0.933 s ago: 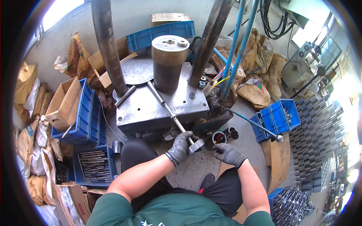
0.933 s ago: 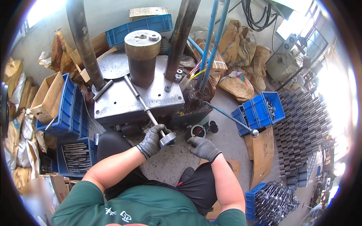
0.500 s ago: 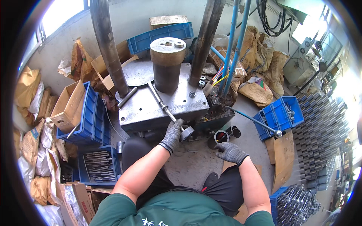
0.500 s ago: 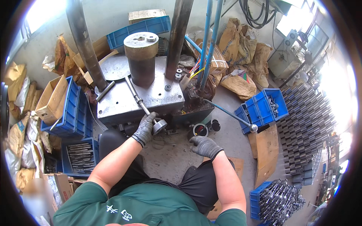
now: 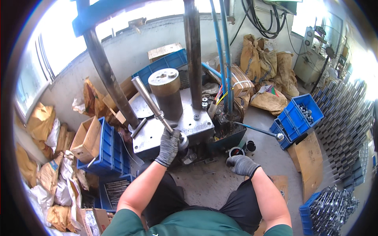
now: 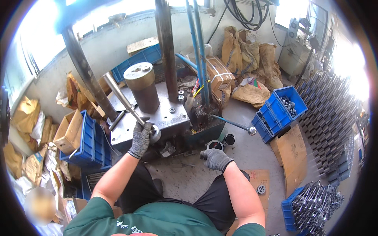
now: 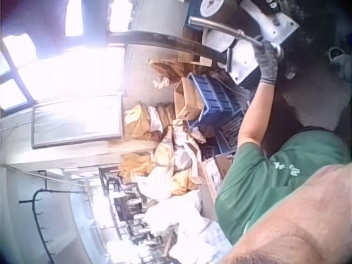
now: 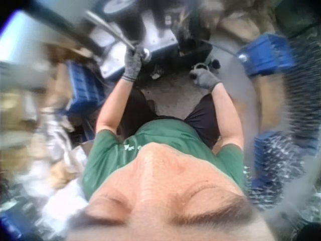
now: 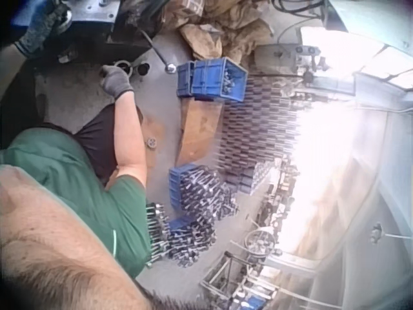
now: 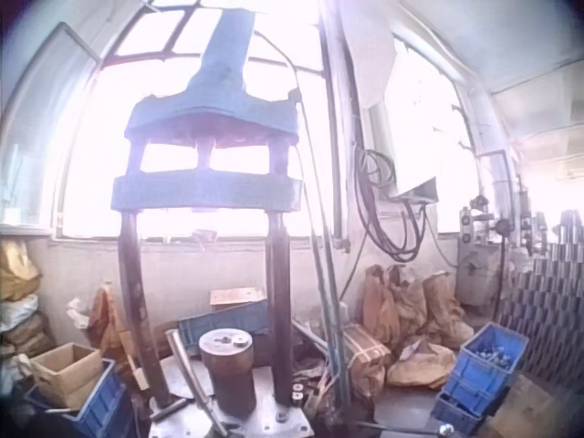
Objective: The person assembles metal gears and metal shafts using a vertical press machine, operating it with a manual lever.
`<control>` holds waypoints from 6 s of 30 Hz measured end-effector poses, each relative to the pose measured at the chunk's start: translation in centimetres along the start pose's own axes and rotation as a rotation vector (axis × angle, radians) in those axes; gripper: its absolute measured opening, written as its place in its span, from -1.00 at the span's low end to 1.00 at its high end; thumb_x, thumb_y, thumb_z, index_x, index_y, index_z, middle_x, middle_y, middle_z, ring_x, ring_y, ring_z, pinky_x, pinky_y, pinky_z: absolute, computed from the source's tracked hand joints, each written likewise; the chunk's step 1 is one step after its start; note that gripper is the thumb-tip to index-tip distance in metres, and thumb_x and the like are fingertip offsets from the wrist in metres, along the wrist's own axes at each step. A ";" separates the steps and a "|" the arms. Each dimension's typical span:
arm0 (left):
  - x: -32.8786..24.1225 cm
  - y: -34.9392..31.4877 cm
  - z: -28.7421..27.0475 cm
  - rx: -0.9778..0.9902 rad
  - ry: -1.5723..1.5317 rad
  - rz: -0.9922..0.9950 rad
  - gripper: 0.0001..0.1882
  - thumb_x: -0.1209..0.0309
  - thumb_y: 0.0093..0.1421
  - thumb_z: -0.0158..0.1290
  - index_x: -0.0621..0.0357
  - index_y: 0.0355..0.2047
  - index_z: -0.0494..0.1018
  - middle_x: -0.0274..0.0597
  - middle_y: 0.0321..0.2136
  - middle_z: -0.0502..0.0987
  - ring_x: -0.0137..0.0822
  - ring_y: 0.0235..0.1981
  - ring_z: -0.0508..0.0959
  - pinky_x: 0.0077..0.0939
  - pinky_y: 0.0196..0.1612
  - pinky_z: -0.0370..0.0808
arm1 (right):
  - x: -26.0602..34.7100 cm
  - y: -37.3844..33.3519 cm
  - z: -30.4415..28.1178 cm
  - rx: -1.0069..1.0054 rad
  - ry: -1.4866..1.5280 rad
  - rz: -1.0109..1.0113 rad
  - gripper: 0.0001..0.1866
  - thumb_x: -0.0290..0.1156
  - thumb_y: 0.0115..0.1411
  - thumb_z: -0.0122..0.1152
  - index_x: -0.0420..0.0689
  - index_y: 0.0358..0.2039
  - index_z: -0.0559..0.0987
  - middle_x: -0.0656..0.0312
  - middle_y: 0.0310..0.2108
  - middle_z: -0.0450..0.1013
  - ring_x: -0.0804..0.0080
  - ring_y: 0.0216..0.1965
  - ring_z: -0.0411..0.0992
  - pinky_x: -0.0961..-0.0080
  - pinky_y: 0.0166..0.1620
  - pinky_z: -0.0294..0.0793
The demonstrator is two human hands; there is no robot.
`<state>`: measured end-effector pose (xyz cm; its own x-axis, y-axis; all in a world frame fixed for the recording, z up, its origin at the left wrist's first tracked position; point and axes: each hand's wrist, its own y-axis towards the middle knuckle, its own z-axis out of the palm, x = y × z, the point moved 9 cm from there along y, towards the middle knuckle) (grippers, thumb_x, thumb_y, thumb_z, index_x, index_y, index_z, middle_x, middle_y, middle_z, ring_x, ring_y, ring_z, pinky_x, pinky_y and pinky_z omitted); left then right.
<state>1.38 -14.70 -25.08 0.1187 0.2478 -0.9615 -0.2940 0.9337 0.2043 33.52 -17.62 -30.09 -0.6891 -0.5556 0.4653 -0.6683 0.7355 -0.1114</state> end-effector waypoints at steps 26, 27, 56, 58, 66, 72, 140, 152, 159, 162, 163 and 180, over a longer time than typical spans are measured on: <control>-16.0 29.1 -0.4 -0.205 0.585 0.378 -0.82 0.35 0.31 0.23 0.15 -0.17 0.56 -0.27 -0.45 0.59 -0.45 -0.42 0.53 -0.45 -0.26 0.50 | 0.0 2.2 0.8 0.125 0.057 0.004 -0.66 -0.34 0.19 0.18 -0.03 -0.03 0.69 0.03 -0.10 0.63 0.04 -0.03 0.59 0.21 0.07 0.55; -16.6 28.6 -0.6 -0.218 0.588 0.399 -0.81 0.34 0.31 0.23 0.15 -0.16 0.56 -0.27 -0.45 0.59 -0.45 -0.43 0.53 -0.45 -0.26 0.51 | 0.2 2.2 0.9 0.137 0.030 0.000 -0.65 -0.32 0.20 0.19 -0.04 -0.01 0.68 0.02 -0.09 0.63 0.04 -0.02 0.58 0.20 0.07 0.55; -16.9 27.5 0.1 -0.169 0.648 0.435 -0.63 0.22 0.42 0.07 0.14 0.12 0.40 0.14 -0.22 0.64 0.10 -0.15 0.65 -0.11 -0.09 0.52 | 2.7 -7.3 -13.4 0.257 -0.272 0.213 -0.60 -0.12 0.16 0.25 -0.10 -0.10 0.68 0.01 -0.18 0.63 -0.02 -0.09 0.58 0.19 0.01 0.56; -16.8 27.8 -0.7 -0.182 0.634 0.482 -0.63 0.23 0.41 0.08 0.14 0.13 0.40 0.13 -0.23 0.64 0.09 -0.16 0.65 -0.12 -0.09 0.52 | 2.6 -7.5 -12.5 0.226 -0.208 0.248 -0.63 -0.11 0.16 0.21 -0.09 -0.17 0.70 -0.02 -0.24 0.62 -0.01 -0.14 0.59 0.15 -0.02 0.56; -16.6 28.1 -0.5 -0.147 0.536 0.467 -0.66 0.31 0.40 0.09 0.14 0.13 0.43 0.01 -0.33 0.65 -0.12 -0.31 0.66 -0.23 -0.20 0.55 | 2.8 -8.5 -12.7 -0.051 -0.258 0.262 -0.69 -0.11 0.19 0.18 -0.10 -0.41 0.66 -0.07 -0.44 0.55 -0.11 -0.34 0.55 0.08 -0.21 0.57; -16.6 28.1 -0.9 -0.147 0.541 0.452 -0.66 0.30 0.40 0.11 0.15 0.11 0.44 0.00 -0.34 0.65 -0.13 -0.32 0.65 -0.25 -0.20 0.55 | 3.0 -8.6 -13.2 -0.128 -0.222 0.280 -0.72 -0.14 0.19 0.20 -0.09 -0.41 0.66 -0.08 -0.43 0.55 -0.11 -0.34 0.55 0.06 -0.22 0.55; -16.9 27.2 -0.4 -0.076 0.416 0.395 -0.73 0.27 0.42 0.08 0.24 -0.07 0.50 -0.14 -0.39 0.63 -0.37 -0.35 0.63 -0.41 -0.23 0.55 | 3.6 -8.3 -12.4 0.022 -0.251 0.134 -0.74 -0.33 0.09 0.20 -0.08 -0.21 0.68 0.02 -0.35 0.60 -0.01 -0.26 0.58 0.17 -0.12 0.59; -16.4 27.5 -0.8 -0.054 0.417 0.356 -0.72 0.28 0.42 0.07 0.23 -0.02 0.51 -0.16 -0.35 0.63 -0.38 -0.31 0.62 -0.42 -0.17 0.55 | 3.8 -7.5 -16.0 -0.181 -0.106 0.151 -0.69 -0.43 0.11 0.21 -0.10 -0.12 0.69 -0.01 -0.28 0.61 -0.03 -0.26 0.59 0.19 -0.13 0.61; -16.6 27.7 -0.8 -0.040 0.390 0.398 -0.74 0.36 0.36 0.14 0.23 -0.01 0.52 -0.25 -0.37 0.60 -0.45 -0.35 0.54 -0.51 -0.20 0.52 | 2.9 -8.0 -13.1 0.063 -0.273 0.177 -0.80 -0.32 0.13 0.22 -0.06 -0.27 0.71 0.09 -0.33 0.62 0.04 -0.24 0.58 0.21 -0.12 0.60; -16.7 27.7 -1.0 -0.039 0.343 0.416 -0.74 0.39 0.33 0.16 0.24 -0.03 0.54 -0.28 -0.37 0.59 -0.46 -0.32 0.51 -0.53 -0.21 0.50 | 3.1 -7.8 -13.1 0.063 -0.307 0.187 -0.82 -0.30 0.13 0.24 -0.08 -0.31 0.69 0.09 -0.35 0.61 0.03 -0.26 0.58 0.20 -0.13 0.59; -16.7 27.8 -1.1 -0.035 0.291 0.439 -0.75 0.40 0.33 0.16 0.24 -0.04 0.54 -0.30 -0.37 0.59 -0.46 -0.31 0.51 -0.52 -0.21 0.50 | 3.1 -7.8 -13.1 0.063 -0.305 0.189 -0.82 -0.30 0.13 0.24 -0.08 -0.31 0.69 0.09 -0.35 0.61 0.03 -0.26 0.58 0.20 -0.13 0.59; -15.3 29.0 -1.5 0.021 0.175 0.319 -0.73 0.21 0.42 0.11 0.17 -0.14 0.60 -0.34 -0.40 0.59 -0.51 -0.36 0.50 -0.56 -0.22 0.47 | 2.6 -7.8 -14.0 0.042 -0.240 0.139 -0.71 -0.31 0.15 0.21 -0.09 -0.15 0.71 0.00 -0.26 0.62 -0.02 -0.21 0.59 0.18 -0.09 0.59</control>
<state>-10.41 8.17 -4.74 -0.1407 0.4807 -0.8655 -0.2705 0.8223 0.5006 40.90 -19.33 -15.71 -0.8182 -0.5300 0.2226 -0.5703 0.7972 -0.1982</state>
